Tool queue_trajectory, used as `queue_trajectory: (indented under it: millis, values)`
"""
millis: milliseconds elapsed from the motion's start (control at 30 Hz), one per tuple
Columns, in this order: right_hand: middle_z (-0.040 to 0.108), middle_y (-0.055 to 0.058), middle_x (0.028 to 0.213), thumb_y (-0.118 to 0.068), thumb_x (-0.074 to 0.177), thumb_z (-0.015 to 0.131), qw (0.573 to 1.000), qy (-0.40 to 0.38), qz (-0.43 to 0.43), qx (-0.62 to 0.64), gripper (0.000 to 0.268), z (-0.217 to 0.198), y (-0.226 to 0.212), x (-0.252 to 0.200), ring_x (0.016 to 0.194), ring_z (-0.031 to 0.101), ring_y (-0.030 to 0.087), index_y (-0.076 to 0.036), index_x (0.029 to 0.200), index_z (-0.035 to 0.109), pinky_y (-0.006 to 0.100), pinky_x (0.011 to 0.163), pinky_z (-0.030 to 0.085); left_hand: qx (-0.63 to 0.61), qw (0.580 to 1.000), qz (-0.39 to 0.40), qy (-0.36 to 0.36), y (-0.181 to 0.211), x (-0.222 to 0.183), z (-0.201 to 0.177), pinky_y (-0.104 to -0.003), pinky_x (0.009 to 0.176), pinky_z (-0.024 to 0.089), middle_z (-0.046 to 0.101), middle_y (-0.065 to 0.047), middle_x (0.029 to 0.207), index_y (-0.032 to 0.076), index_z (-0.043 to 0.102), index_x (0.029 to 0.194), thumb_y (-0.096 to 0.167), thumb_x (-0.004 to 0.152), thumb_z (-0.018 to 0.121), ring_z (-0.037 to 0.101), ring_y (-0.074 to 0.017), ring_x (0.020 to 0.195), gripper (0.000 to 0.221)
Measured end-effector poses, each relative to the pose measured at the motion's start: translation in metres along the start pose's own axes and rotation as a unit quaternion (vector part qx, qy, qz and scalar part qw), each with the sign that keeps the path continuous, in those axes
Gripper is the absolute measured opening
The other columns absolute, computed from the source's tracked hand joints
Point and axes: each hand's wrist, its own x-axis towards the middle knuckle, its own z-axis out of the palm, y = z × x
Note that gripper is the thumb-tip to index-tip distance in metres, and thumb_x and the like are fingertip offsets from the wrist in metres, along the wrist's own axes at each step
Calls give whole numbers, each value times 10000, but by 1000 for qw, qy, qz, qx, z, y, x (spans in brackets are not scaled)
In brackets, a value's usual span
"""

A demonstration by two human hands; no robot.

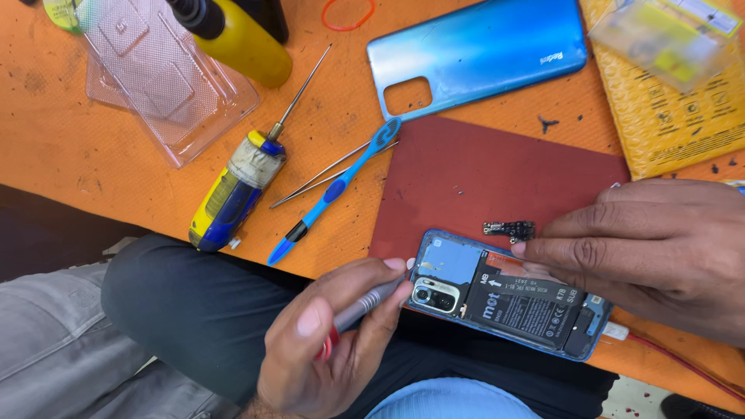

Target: The person repairs a mobile phone by hand and using a screwdriver. They insert a battery, connect a charging cable, and secure the internal components with small screws.

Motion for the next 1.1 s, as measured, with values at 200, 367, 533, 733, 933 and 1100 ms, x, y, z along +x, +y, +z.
queue_trajectory:
  millis: [200, 367, 533, 733, 933, 1100]
  values:
    - [750, -52, 1002, -290, 812, 794, 998, -12, -68, 7, 347, 10, 3, -2, 795, 712, 110, -226, 1153, 789, 319, 620, 546, 71, 993, 72, -61, -5, -12, -15, -417, 849, 680, 689, -200, 1091, 122, 255, 1599, -101, 893, 845, 769, -321, 969, 947]
    - [742, -60, 988, -274, 813, 789, 996, -27, -77, 22, 360, 10, 2, 1, 772, 697, 97, -212, 1168, 788, 323, 600, 531, 67, 993, 68, -74, -8, -12, -12, -421, 849, 686, 686, -212, 1114, 133, 233, 1630, -104, 887, 850, 771, -327, 986, 995]
    - [732, -49, 986, -280, 816, 788, 997, -12, -72, 17, 334, 11, 3, -1, 780, 696, 108, -209, 1142, 786, 323, 587, 513, 74, 989, 91, -86, -10, -7, -11, -427, 844, 685, 665, -212, 1140, 144, 221, 1621, -104, 919, 851, 762, -340, 998, 975]
    - [741, -49, 1007, -282, 801, 779, 997, -36, -65, 19, 349, 11, 5, -4, 791, 705, 110, -208, 1141, 797, 330, 584, 519, 34, 976, 128, -173, -13, -6, -23, -440, 859, 694, 660, -221, 1191, 212, 427, 1454, 41, 1045, 750, 765, -365, 1049, 549]
    - [733, -39, 996, -279, 810, 778, 997, -24, -72, 15, 327, 10, 4, -3, 785, 698, 117, -199, 1127, 793, 337, 578, 514, -24, 991, 40, -124, -12, -8, -23, -469, 815, 694, 666, -261, 1135, 166, 408, 1467, 12, 925, 741, 769, -373, 1016, 655]
    - [729, -35, 990, -281, 814, 777, 997, -21, -73, 29, 319, 9, 2, -1, 780, 693, 110, -191, 1120, 785, 328, 567, 508, -73, 986, -143, 32, -5, -31, -1, -487, 856, 687, 661, -336, 1165, 212, 266, 1503, -193, 836, 743, 754, -365, 1028, 915]
